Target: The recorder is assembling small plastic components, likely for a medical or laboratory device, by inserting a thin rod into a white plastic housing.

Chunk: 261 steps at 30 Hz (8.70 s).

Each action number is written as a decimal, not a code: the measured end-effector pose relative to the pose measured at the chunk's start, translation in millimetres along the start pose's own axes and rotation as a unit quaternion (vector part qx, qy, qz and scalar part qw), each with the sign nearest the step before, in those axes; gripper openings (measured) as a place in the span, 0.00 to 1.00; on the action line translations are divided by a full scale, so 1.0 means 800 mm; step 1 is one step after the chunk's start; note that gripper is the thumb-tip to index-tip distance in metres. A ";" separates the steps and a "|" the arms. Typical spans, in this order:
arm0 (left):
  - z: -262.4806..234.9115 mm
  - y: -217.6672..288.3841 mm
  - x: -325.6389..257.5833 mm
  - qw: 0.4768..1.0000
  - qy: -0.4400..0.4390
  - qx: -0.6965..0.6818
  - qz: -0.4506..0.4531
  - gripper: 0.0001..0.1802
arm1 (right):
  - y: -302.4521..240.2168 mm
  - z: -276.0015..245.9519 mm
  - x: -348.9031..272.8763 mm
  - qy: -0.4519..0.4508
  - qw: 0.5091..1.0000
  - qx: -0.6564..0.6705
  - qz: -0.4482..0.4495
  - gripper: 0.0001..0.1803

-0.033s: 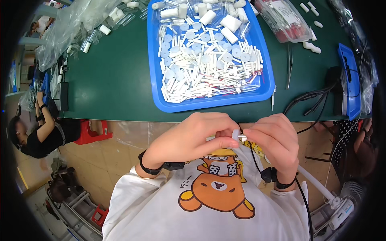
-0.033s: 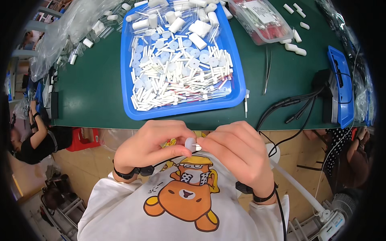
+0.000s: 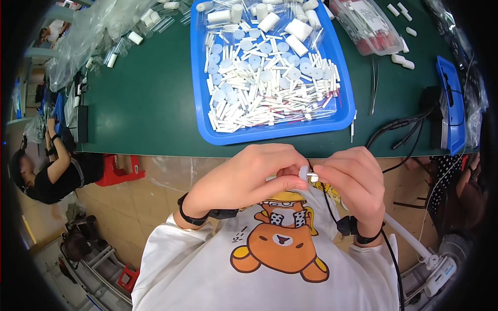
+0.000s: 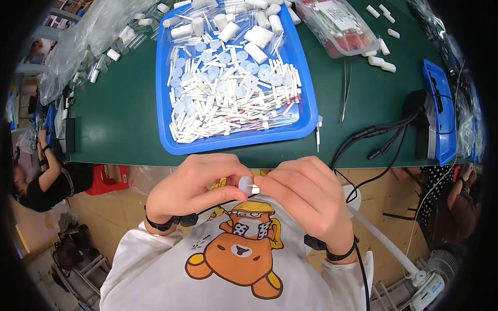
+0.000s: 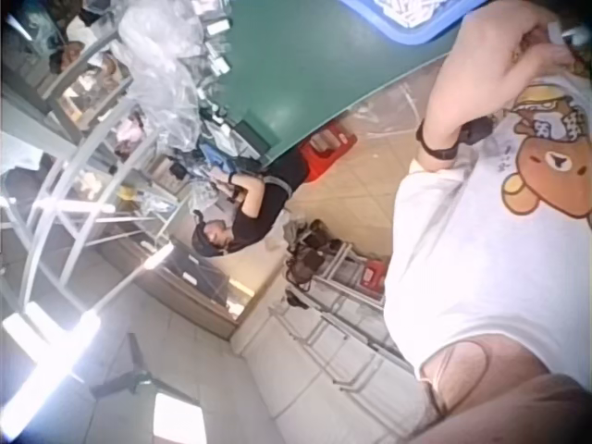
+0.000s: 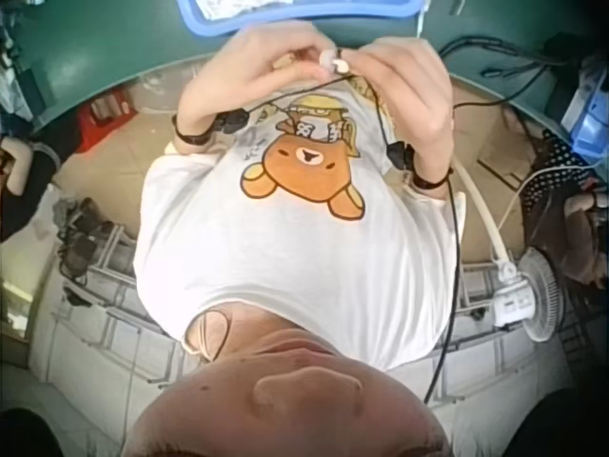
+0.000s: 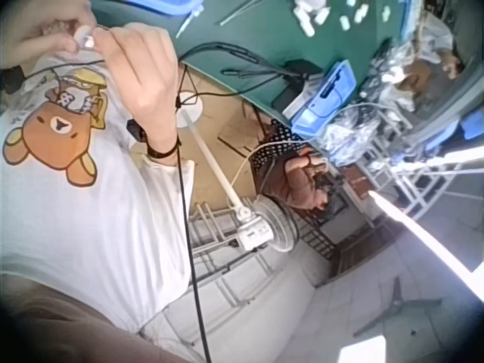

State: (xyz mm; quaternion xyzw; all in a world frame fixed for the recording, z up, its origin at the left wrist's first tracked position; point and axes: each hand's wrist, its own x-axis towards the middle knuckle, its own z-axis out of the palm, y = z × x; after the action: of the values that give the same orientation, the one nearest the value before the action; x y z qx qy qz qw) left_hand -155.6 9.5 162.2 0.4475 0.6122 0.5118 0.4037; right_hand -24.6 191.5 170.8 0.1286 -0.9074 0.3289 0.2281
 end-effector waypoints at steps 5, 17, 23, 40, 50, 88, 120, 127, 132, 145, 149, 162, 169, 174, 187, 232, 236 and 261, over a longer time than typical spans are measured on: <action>-0.008 0.000 -0.001 0.996 0.012 0.071 0.047 0.12 | -0.003 0.013 0.007 -0.002 1.000 -0.018 0.011 0.14; -0.004 -0.006 -0.030 0.943 0.182 0.262 0.091 0.16 | -0.033 0.057 0.024 -0.009 0.960 0.107 0.258 0.05; -0.010 -0.020 -0.050 0.926 0.245 0.269 0.103 0.18 | -0.052 0.066 0.048 -0.055 0.923 0.155 0.349 0.04; -0.026 -0.044 -0.089 0.905 0.418 0.076 -0.020 0.17 | 0.016 0.108 0.095 -0.112 0.972 -0.137 0.154 0.06; -0.027 -0.039 -0.085 0.918 0.397 0.019 0.007 0.17 | -0.004 0.075 0.077 0.000 0.973 -0.001 0.232 0.10; 0.017 -0.010 -0.026 0.953 0.285 0.018 0.097 0.19 | -0.008 0.035 0.025 0.077 0.988 0.065 0.115 0.12; -0.005 -0.011 -0.020 0.939 0.297 0.174 0.010 0.14 | 0.061 -0.018 -0.010 0.158 0.916 -0.207 0.304 0.07; -0.005 -0.013 -0.024 0.949 0.281 0.145 0.001 0.09 | 0.048 0.003 0.024 0.059 0.959 -0.144 0.238 0.08; -0.008 -0.012 -0.030 0.944 0.296 0.148 -0.005 0.09 | 0.044 0.033 0.051 0.008 0.970 -0.117 0.213 0.05; -0.032 -0.035 -0.027 0.874 0.408 0.263 -0.025 0.08 | 0.043 0.095 0.084 -0.005 0.957 -0.055 0.285 0.05; -0.045 -0.047 -0.011 0.812 0.429 0.395 -0.026 0.11 | 0.040 0.087 0.081 0.036 0.960 -0.062 0.272 0.05; -0.063 -0.045 -0.006 0.816 0.345 0.463 -0.037 0.11 | 0.012 0.063 0.075 0.059 0.955 0.020 0.289 0.08; -0.058 -0.055 -0.003 0.808 0.377 0.453 0.004 0.13 | 0.001 0.062 0.073 0.056 0.950 0.094 0.293 0.07; -0.052 -0.031 -0.014 0.934 0.357 -0.012 0.020 0.09 | -0.008 0.058 0.072 0.060 0.946 0.158 0.276 0.06; -0.040 -0.027 -0.024 0.911 0.225 -0.347 -0.007 0.13 | -0.018 0.057 0.068 -0.001 0.958 0.170 0.233 0.05; -0.219 -0.078 -0.194 0.803 0.499 -0.324 0.009 0.11 | -0.024 0.037 0.059 0.057 0.954 0.128 0.265 0.03; -0.231 -0.056 -0.235 0.801 0.558 -0.212 -0.042 0.11 | -0.017 0.038 0.050 0.035 0.952 0.138 0.271 0.02; -0.259 -0.033 -0.278 0.895 0.336 -0.020 -0.293 0.12 | -0.013 0.044 0.056 0.036 0.954 0.134 0.267 0.03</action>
State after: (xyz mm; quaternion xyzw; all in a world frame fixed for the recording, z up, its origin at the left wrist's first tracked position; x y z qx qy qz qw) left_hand -295.7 -261.1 175.2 0.0407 0.8046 0.5024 0.3141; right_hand -70.8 156.6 175.1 -0.1008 -0.8474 0.5008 0.1450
